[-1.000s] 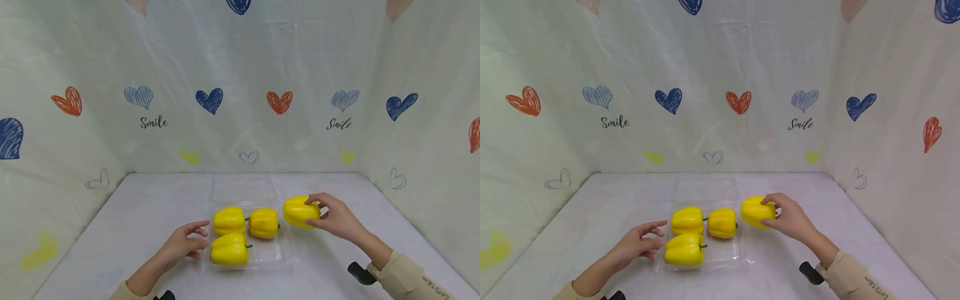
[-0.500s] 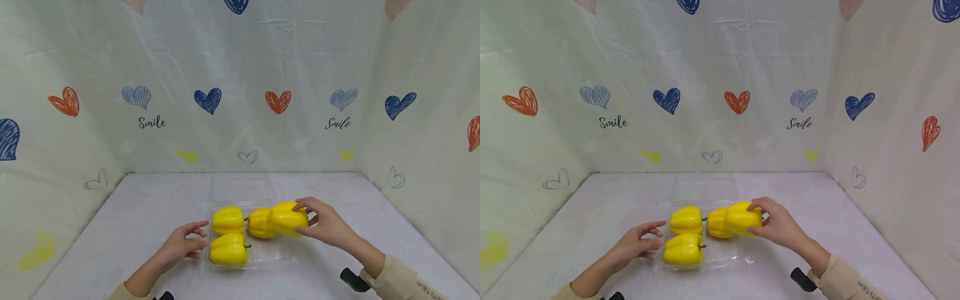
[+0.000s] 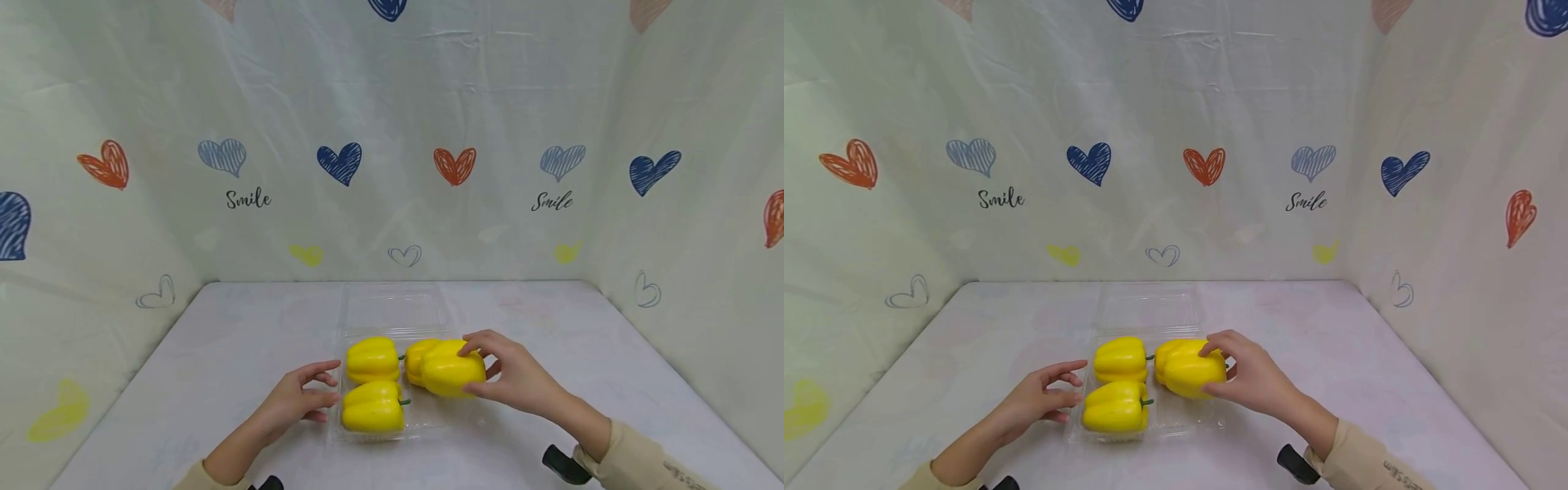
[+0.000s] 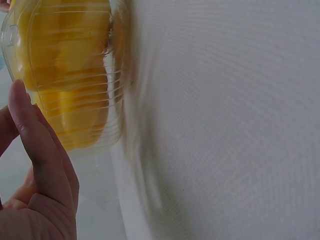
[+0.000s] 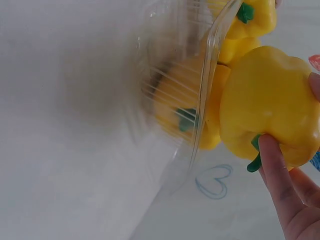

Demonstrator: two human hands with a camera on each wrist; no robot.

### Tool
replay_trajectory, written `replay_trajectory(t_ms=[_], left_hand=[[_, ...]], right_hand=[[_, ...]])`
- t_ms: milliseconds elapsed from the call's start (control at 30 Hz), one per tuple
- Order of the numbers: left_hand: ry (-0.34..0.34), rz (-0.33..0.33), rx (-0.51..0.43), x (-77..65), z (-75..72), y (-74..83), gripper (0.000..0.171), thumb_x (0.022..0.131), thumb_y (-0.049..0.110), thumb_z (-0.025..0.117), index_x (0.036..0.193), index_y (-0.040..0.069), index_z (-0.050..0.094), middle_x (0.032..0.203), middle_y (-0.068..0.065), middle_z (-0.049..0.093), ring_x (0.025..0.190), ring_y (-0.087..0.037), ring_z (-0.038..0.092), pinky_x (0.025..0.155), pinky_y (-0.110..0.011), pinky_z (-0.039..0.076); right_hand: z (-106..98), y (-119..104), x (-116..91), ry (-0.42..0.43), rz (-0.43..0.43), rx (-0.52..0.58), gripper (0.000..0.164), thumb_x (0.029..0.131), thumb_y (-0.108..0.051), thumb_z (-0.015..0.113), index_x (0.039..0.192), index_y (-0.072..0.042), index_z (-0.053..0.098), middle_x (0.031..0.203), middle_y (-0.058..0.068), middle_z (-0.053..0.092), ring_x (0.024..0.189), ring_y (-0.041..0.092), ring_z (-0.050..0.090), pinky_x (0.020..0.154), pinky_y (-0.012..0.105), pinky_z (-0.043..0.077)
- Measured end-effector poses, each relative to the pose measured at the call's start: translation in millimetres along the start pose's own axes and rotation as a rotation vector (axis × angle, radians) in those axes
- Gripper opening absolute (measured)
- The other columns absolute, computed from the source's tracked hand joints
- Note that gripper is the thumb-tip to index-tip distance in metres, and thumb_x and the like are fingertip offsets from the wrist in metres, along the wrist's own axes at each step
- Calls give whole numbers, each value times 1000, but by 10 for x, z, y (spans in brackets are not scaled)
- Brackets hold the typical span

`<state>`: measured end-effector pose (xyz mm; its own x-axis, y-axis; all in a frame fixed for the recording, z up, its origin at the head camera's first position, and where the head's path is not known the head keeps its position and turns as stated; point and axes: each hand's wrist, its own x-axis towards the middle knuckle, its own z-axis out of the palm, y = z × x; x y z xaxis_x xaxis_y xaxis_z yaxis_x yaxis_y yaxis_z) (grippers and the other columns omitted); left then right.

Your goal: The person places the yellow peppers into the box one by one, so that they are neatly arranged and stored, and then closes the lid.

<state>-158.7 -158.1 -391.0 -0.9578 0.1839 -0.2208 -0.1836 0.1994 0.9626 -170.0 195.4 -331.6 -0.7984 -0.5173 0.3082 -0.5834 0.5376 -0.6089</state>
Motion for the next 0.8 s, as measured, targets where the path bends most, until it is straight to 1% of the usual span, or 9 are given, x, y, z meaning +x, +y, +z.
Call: replay_trajectory(t_ms=[233,367,500,600,700,800], left_hand=[[-1,7,-1,5,-3,-1,62,80,12,74,135,3,46,105,-12,50,64,-18,54,65,-34,56],[6,2,2,10,-2,-2,62,80,11,73,136,3,46,106,-11,50,64,-19,54,64,-35,56],[9,5,7,14,1,-9,62,81,10,73,136,3,46,106,-11,50,64,-20,54,64,-36,56],[6,8,11,13,3,-11,62,81,10,73,136,3,46,106,-11,50,65,-20,54,64,-36,56],[7,8,12,10,6,-8,61,81,10,73,135,3,46,106,-11,50,65,-20,54,64,-36,56],[10,6,12,7,11,-3,61,81,10,73,135,3,46,106,-11,50,65,-20,54,64,-36,56]], right_hand=[[117,-55,21,-33,-13,18,39,71,-13,82,103,-15,60,121,12,53,88,19,55,63,24,54],[174,-58,25,-56,-20,20,38,71,-14,81,103,-16,60,121,10,52,88,18,54,63,24,54],[207,-66,7,-89,-25,34,38,72,-14,81,103,-18,59,120,8,52,89,18,53,63,23,54],[213,-70,-17,-113,-32,41,37,73,-16,80,102,-17,58,118,9,51,89,19,52,63,23,53],[208,-74,-35,-133,-13,31,36,72,-17,81,102,-17,60,116,8,51,91,21,53,63,22,53],[197,-76,-47,-155,16,-4,36,71,-17,81,102,-19,62,115,6,49,92,23,54,64,22,53]])
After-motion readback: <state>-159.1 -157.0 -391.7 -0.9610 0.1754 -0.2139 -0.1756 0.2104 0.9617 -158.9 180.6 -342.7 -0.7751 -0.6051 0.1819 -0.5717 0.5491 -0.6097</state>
